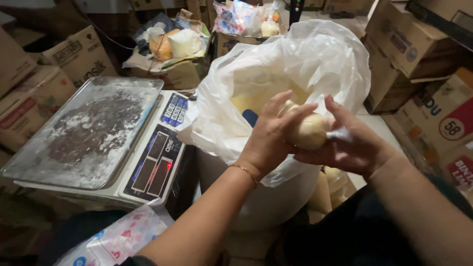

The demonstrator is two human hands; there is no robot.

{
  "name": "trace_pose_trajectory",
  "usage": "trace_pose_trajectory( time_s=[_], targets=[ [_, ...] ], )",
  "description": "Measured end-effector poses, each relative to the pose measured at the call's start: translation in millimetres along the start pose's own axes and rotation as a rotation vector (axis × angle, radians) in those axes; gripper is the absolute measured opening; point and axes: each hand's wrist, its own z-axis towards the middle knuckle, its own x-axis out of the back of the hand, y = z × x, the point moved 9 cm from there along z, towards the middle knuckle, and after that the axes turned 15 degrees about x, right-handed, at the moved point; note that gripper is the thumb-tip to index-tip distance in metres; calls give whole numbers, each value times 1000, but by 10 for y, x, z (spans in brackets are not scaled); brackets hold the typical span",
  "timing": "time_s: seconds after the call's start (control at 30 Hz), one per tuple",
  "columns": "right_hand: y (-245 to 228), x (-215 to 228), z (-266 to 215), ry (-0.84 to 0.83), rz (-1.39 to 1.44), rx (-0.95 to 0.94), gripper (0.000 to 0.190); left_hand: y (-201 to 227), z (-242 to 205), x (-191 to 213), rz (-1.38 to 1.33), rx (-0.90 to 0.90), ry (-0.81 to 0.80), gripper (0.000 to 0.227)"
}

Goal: The person scoops a yellow powder from a large sack using a blue scoop, places it on a digital scale, and then transfers the powder into small plastic bags. The person ties each bag and sets it aside, repeating the process multiple times.

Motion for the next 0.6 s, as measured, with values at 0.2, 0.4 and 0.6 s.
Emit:
trace_pose_trajectory(
  time_s=[0.2,0.4,0.6],
  targets=[
    [-189,153,4,-499,157,114,52,29,126,-116,-62,30,-72,82],
    [-912,946,-58,-229,133,654,53,-226,108,-223,40,143,46,79],
    [-815,2624,343,576,350,533,76,-520,-93,-465,201,149,-16,75]
  ],
)
